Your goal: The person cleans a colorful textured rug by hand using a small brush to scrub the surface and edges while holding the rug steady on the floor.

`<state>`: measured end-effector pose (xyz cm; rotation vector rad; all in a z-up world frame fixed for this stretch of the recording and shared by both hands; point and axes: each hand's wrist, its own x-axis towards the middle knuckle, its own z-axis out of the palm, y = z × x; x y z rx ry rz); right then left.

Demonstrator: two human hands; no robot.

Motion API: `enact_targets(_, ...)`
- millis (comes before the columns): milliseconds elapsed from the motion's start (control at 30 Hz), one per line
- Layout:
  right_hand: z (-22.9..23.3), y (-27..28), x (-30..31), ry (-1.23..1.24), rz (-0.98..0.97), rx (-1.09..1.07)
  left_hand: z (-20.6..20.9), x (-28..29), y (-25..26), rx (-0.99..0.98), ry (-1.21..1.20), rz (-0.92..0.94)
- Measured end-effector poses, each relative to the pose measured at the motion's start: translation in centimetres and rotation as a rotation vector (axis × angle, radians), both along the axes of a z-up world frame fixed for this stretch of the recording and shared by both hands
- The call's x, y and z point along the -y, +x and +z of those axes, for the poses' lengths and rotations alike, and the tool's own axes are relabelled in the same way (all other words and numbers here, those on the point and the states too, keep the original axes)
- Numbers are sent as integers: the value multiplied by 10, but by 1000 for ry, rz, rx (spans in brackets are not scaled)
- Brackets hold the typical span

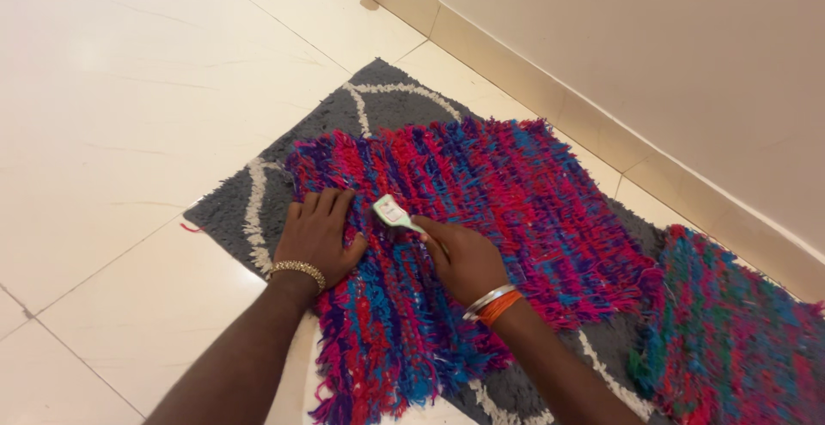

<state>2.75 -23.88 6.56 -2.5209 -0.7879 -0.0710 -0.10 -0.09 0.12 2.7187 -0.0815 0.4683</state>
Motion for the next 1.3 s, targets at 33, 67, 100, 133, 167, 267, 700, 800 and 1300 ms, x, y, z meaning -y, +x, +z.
enact_targets(33, 1, 3, -1, -108, -9, -32, 0, 0, 1, 2, 0, -1)
enact_targets(67, 0, 6, -3, -216, -18, -63, 0, 0, 1, 3, 1, -2)
enact_targets(100, -1, 9, -3, -174, -7, -76, -1, 0, 1, -23, -4, -3)
enact_targets(133, -2, 12, -2, -131, 3, -88, -1, -1, 0, -49, -9, -4)
enact_targets(167, -4, 16, -1, -89, 14, -99, -2, -1, 1, -73, -15, -5)
enact_targets(267, -9, 27, -2, -66, 80, -91, -3, 0, 2, -31, 0, 3)
enact_targets(700, 8, 53, 11, -345, -277, -45, -4, 0, 6, -136, 90, 21)
enact_targets(800, 17, 70, 39, -345, -430, -21, -6, 0, 6, -123, 85, 18)
enact_targets(1300, -11, 80, 32, -211, -250, -15, -9, -1, 9, -84, 69, 29)
